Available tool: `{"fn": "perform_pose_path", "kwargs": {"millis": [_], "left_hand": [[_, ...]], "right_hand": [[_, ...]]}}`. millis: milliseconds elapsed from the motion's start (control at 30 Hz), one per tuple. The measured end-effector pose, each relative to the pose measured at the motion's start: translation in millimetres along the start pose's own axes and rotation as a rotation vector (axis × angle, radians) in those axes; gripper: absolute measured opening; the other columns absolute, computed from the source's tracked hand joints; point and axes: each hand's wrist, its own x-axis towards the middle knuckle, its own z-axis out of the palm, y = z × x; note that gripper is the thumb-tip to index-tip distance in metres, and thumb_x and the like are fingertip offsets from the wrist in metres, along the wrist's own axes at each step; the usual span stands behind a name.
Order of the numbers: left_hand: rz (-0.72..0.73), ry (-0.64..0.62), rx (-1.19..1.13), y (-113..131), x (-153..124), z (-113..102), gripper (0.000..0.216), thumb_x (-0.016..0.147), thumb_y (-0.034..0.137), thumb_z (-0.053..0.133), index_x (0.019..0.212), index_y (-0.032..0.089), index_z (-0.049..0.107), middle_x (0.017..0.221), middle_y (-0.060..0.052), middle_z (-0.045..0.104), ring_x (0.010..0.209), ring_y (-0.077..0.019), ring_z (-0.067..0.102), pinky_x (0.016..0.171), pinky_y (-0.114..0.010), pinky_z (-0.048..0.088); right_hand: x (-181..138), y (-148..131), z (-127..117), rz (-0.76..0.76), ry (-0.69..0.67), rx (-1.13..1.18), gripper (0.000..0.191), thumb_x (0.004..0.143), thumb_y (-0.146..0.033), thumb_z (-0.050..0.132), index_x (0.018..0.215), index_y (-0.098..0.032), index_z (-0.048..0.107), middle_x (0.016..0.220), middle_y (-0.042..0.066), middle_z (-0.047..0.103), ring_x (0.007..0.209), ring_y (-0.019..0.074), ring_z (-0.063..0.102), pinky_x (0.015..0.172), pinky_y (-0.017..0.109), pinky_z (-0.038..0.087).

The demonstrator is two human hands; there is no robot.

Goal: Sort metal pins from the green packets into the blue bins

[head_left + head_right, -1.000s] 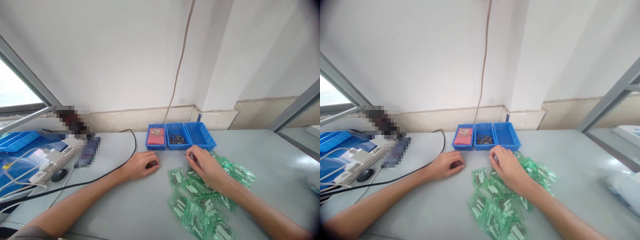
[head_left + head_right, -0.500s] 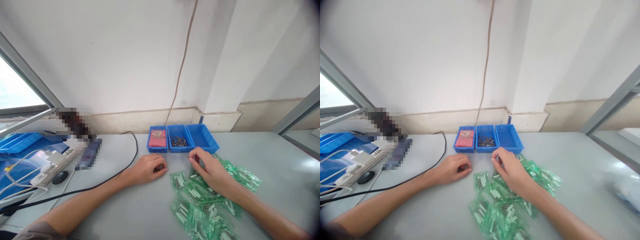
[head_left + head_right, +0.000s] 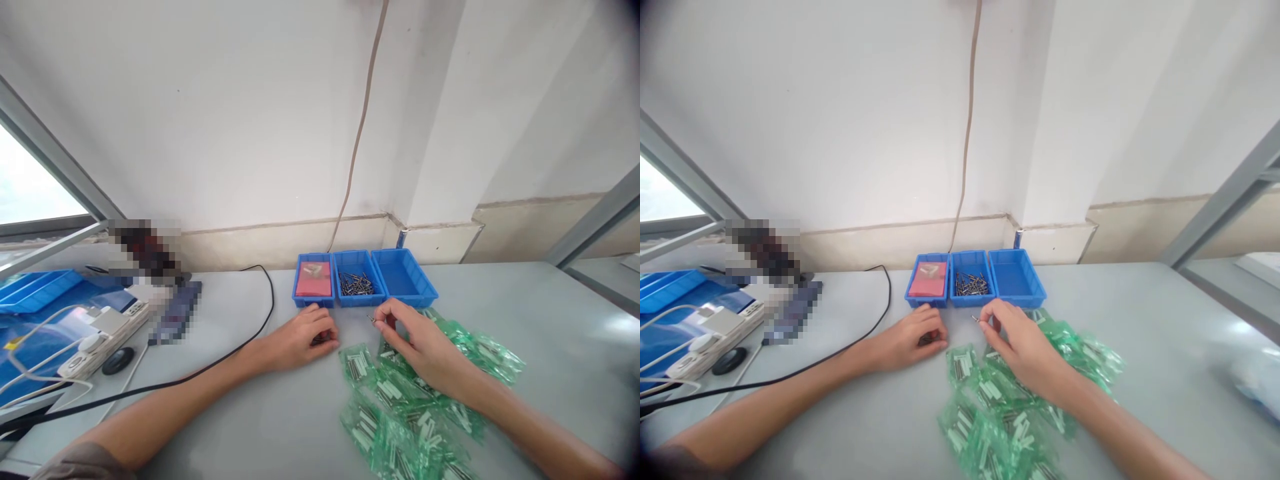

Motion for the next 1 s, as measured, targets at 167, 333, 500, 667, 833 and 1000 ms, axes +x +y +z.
{"fn": "perform_pose_path", "kwargs": {"millis": [167,333,500,667,833,1000], "left_hand": [[0.017,0.0,-0.002,-1.6,5.1,2.5,0.013,0.11,0.029,0.056,0.104,0.019,0.063,0.1,-0.005,0.062,0.096,-0.0192,0.055,0.094,-0.033,0.045],[0.019,0.013,0.03,-2.7,6.0,4.2,0.013,0.111,0.029,0.055,0.108,0.019,0.063,0.103,-0.006,0.062,0.099,-0.0204,0.055,0.09,-0.032,0.045],[0.023,0.006,0.085,-1.9,0.8,-1.2,0.015,0.112,0.031,0.053,0.111,0.02,0.064,0.105,-0.007,0.061,0.101,-0.0212,0.055,0.089,-0.032,0.046],[0.024,-0.021,0.143,-2.0,-11.7,-9.6,0.016,0.112,0.032,0.052,0.114,0.022,0.064,0.112,-0.007,0.06,0.103,-0.021,0.058,0.093,-0.033,0.047],[0.049,-0.009,0.324,-6.1,-26.0,-13.1,0.027,0.113,0.044,0.048,0.115,0.022,0.063,0.113,-0.008,0.061,0.097,-0.0212,0.059,0.09,-0.034,0.048],[0.063,-0.04,0.587,-13.3,-30.3,-14.0,0.046,0.107,0.064,0.047,0.105,0.02,0.06,0.107,-0.009,0.061,0.087,-0.0221,0.059,0.064,-0.031,0.043]], "right_hand": [[0.4,1.4,0.0,-0.014,0.005,0.055,0.017,0.111,-0.035,0.047,0.101,-0.027,0.059,0.094,0.001,0.067,0.084,0.0217,0.062,0.077,0.034,0.047],[1.1,2.9,-1.4,-0.02,0.058,0.078,0.021,0.111,-0.04,0.049,0.117,-0.031,0.067,0.106,0.003,0.072,0.095,0.0248,0.066,0.083,0.037,0.051],[2.8,5.4,-2.5,-0.009,0.158,0.093,0.024,0.11,-0.043,0.05,0.118,-0.031,0.069,0.11,0.004,0.072,0.097,0.0249,0.068,0.085,0.038,0.053],[2.9,5.6,-3.9,-0.008,0.186,0.101,0.025,0.111,-0.043,0.049,0.117,-0.03,0.07,0.108,0.004,0.07,0.093,0.0236,0.067,0.084,0.038,0.053],[2.0,3.1,-4.9,-0.009,0.181,0.098,0.025,0.11,-0.043,0.05,0.115,-0.03,0.071,0.106,0.004,0.07,0.09,0.0231,0.067,0.08,0.037,0.054],[1.8,1.8,-5.7,-0.002,0.174,0.101,0.025,0.11,-0.043,0.05,0.115,-0.03,0.07,0.106,0.004,0.07,0.09,0.0232,0.066,0.08,0.038,0.053]]}}
